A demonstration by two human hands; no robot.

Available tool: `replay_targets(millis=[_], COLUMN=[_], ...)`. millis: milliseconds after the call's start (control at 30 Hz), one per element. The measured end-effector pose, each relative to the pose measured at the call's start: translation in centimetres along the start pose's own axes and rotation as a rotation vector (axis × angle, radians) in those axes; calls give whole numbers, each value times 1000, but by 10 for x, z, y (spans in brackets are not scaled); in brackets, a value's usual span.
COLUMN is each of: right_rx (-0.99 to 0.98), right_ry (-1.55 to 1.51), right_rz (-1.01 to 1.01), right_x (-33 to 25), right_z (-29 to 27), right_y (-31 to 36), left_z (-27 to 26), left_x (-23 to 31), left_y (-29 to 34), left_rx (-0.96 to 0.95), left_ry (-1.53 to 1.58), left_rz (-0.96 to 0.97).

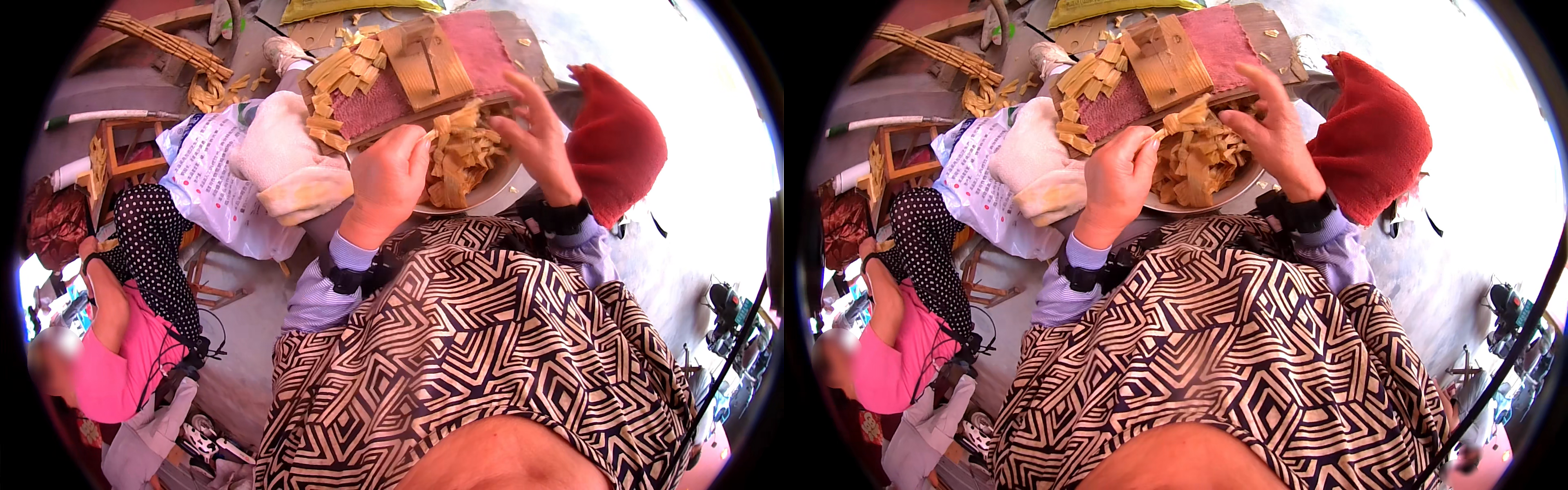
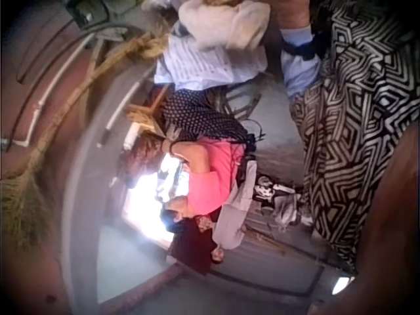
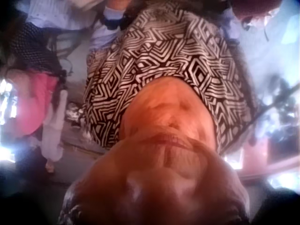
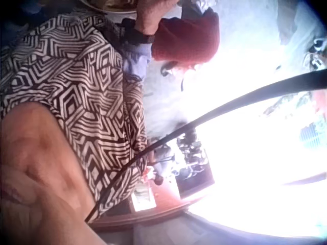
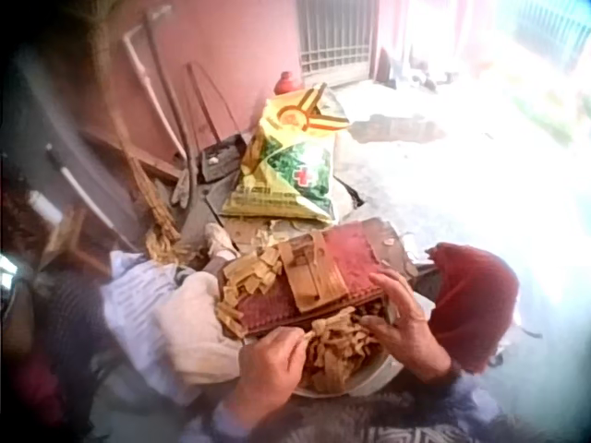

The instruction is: The person picks up thin yellow strips from a large bowl and folds them into small bundles by hand while sitting outdoors.

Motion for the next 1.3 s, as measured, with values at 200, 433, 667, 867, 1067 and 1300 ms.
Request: replay_targets(millis=[200, 433, 667, 867, 1067, 1300], right_rx=[-274, -740, -512, -294, -282, -200], right_ry=[646, 226, -357, -382, -198, 462], right_rz=[-524, -188, 381, 336, 256, -161], right_x=[-48, -32, -7, 1, 7, 26], right_z=[23, 18, 30, 37, 32, 40], right_y=[-5, -6, -31, -61, -76, -82], left_z=[6, 2, 9, 6, 15, 25], left_x=[20, 5, -31, -56, -61, -63], left_y=[-7, -9, -36, -64, -74, -87], left_rx=[5, -408, -338, -205, -200, 103], left_ry=[-170, 360, 715, 918, 942, 80], left_rz=[198, -89, -376, -549, -553, -95])
Point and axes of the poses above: each hand's wrist, its own y-axis away from the middle knuckle, its own z-axis out of the palm, x = y × z, the point moved 4 cm from there along -y, towards the middle knuckle, and after that the axes turned 2 degrees about -z, right-handed, at the moved point
